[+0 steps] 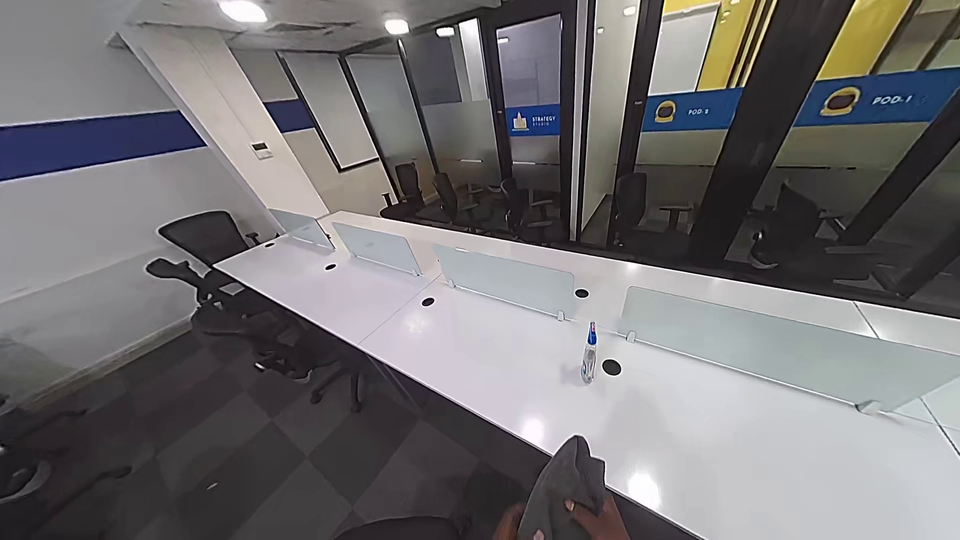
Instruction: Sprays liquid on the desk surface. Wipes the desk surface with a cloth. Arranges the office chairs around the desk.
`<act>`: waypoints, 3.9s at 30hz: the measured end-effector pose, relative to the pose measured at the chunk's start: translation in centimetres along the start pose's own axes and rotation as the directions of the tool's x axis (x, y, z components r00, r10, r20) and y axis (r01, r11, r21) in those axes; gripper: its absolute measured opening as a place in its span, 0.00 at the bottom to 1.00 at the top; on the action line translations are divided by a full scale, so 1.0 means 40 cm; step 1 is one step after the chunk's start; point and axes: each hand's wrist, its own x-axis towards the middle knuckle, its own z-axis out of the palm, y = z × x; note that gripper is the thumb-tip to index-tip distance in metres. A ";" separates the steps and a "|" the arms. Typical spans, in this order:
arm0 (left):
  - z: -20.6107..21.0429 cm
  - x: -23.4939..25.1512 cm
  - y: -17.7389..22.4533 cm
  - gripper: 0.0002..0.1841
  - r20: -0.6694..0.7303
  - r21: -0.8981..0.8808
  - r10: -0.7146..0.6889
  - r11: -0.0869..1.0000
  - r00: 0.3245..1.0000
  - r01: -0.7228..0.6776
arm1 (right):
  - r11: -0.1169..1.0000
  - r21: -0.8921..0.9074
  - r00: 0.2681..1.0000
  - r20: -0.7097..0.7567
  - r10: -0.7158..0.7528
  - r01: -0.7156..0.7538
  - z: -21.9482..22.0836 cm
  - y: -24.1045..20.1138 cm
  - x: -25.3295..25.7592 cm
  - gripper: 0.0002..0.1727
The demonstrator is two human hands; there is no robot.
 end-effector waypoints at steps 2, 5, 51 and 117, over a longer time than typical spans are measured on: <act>-0.017 0.057 0.018 0.49 -0.040 0.086 0.136 0.987 0.990 -0.132 | 0.999 -0.025 0.998 -0.041 -0.041 0.040 0.019 -0.012 0.060 0.25; -0.046 0.161 0.138 0.57 0.034 0.194 0.349 0.917 0.936 -0.349 | 0.991 -0.010 0.990 -0.043 -0.136 0.136 0.072 -0.069 0.170 0.25; -0.549 0.819 0.139 0.16 0.549 0.451 0.057 0.820 0.834 -0.353 | 0.846 -0.403 0.931 0.257 -0.260 0.348 0.307 0.131 0.697 0.10; -0.890 1.106 -0.376 0.14 -0.197 0.696 0.351 0.708 0.916 -0.121 | 0.071 -0.973 0.973 0.216 -0.084 0.222 0.697 0.693 1.240 0.24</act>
